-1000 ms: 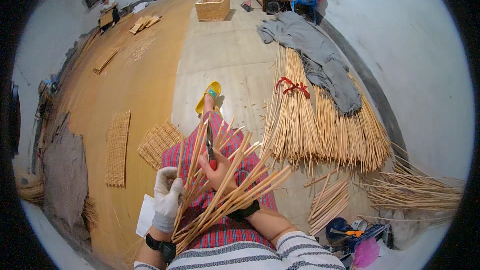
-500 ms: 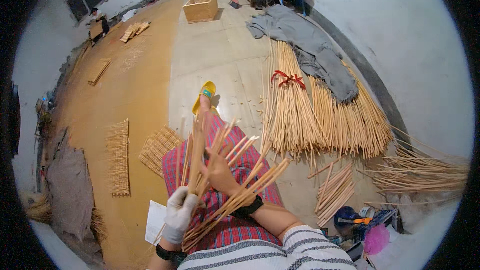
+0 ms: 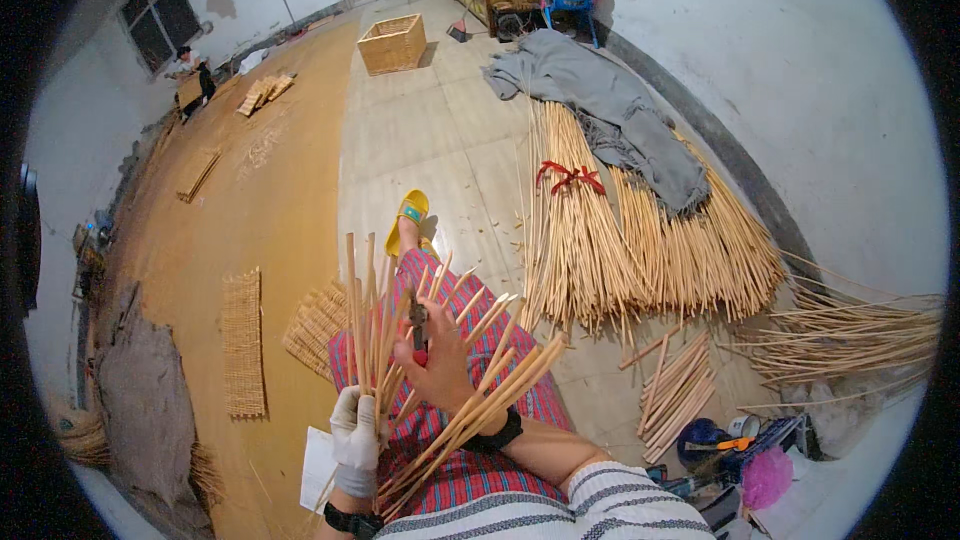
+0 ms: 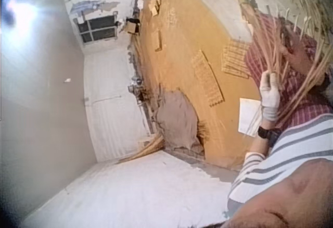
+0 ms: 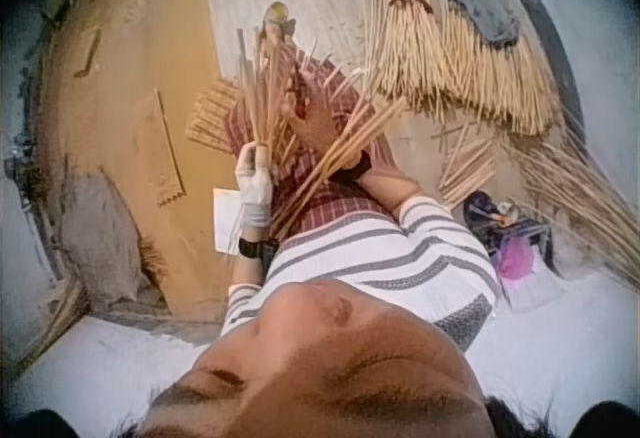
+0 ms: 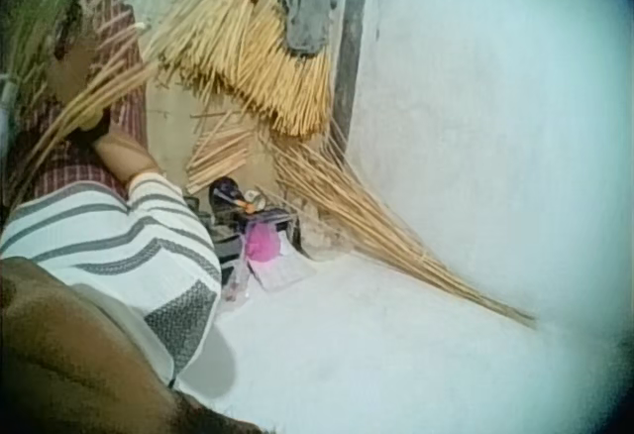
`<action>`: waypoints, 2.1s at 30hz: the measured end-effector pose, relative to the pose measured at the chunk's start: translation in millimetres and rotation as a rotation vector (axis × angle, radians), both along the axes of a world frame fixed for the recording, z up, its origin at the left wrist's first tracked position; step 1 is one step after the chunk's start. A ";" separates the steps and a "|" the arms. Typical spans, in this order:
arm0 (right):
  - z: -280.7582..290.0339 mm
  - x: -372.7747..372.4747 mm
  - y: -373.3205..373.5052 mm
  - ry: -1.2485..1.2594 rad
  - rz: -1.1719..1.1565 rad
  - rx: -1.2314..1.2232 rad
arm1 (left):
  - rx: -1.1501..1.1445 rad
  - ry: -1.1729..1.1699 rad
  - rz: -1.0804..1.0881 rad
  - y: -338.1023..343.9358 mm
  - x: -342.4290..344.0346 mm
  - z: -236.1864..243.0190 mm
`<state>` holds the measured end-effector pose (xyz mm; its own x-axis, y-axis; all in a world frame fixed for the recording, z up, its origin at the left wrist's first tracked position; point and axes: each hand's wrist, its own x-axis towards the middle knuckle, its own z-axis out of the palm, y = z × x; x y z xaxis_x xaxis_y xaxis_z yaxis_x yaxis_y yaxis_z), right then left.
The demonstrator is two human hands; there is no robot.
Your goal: Weaving and trimming wicker/willow sticks to create a mat or basket component.
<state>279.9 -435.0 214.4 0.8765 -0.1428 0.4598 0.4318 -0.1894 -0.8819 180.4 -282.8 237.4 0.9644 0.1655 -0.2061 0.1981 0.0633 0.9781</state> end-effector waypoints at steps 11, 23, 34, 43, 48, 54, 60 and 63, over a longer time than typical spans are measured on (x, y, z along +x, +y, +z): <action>-3.5 -4.9 -7.7 0.373 0.242 0.224 | -0.010 -0.012 -0.024 -6.3 1.0 0.5; 24.2 17.7 -35.3 0.134 0.207 0.010 | 0.031 -0.003 -0.063 -14.8 0.5 -1.7; -2.0 37.4 -26.3 0.328 0.449 0.254 | 0.026 -0.019 -0.133 -19.5 -8.2 5.7; 0.8 37.3 -34.0 0.268 0.443 0.210 | 0.027 0.011 -0.149 -20.9 -10.2 7.2; -2.8 36.2 -38.6 0.354 0.291 0.056 | 0.020 -0.044 -0.124 -21.5 -9.9 6.5; 0.6 21.2 -29.5 0.276 0.317 -0.067 | -0.029 0.043 -0.120 -21.3 -11.4 9.4; -1.0 5.0 -10.0 0.316 0.449 0.377 | -0.052 0.028 -0.118 -20.7 -13.1 8.0; -5.1 3.6 -10.4 0.095 0.247 -0.067 | -0.051 0.028 -0.084 -19.5 -12.4 6.6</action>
<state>283.5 -445.4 209.3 0.9205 0.1085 0.3754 0.3884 -0.1483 -0.9095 168.0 -302.3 244.0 0.9681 0.0733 -0.2395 0.2322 0.0953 0.9680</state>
